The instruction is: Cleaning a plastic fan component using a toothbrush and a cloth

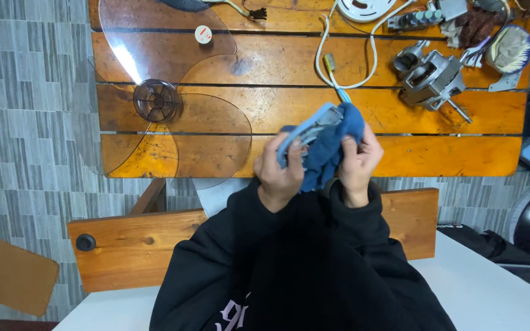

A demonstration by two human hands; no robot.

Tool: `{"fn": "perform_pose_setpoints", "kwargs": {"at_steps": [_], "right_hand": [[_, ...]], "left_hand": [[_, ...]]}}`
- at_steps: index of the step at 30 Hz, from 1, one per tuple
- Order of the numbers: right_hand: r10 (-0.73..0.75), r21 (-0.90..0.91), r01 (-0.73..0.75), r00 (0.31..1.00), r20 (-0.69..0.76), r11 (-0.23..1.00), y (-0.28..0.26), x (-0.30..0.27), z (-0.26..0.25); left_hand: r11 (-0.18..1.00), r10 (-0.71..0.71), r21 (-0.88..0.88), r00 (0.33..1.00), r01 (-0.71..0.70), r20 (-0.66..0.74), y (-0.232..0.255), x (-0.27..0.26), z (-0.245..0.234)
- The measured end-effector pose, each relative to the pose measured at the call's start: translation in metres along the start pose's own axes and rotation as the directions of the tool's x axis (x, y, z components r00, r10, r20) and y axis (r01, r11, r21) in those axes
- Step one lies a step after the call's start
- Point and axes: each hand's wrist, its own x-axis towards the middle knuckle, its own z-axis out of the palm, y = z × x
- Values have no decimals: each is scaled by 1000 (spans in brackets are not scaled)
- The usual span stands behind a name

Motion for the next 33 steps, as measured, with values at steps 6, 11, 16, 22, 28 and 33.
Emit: {"fn": "perform_pose_setpoints", "kwargs": {"at_steps": [6, 11, 16, 22, 28, 33], "right_hand": [[21, 94, -17, 999, -40, 995, -18, -4, 13], [8, 37, -8, 1000, 0, 999, -21, 3, 3], [-59, -59, 58, 998, -11, 997, -1, 8, -8], [-98, -155, 123, 982, 162, 980, -43, 24, -4], [-85, -106, 93, 993, 76, 990, -25, 23, -5], [-83, -100, 94, 990, 109, 990, -57, 32, 5]], "left_hand": [[1000, 6, -31, 1000, -7, -17, 10, 9, 1], [995, -64, -75, 998, 64, 4, 13, 2, 1], [997, -73, -2, 992, 73, 100, 11, 6, -5], [916, -263, -126, 809, 380, 526, 13, 34, -9], [932, -268, -107, 857, 346, 440, 10, 5, 0], [984, -147, -42, 923, 173, 356, 8, 7, -1]]}}
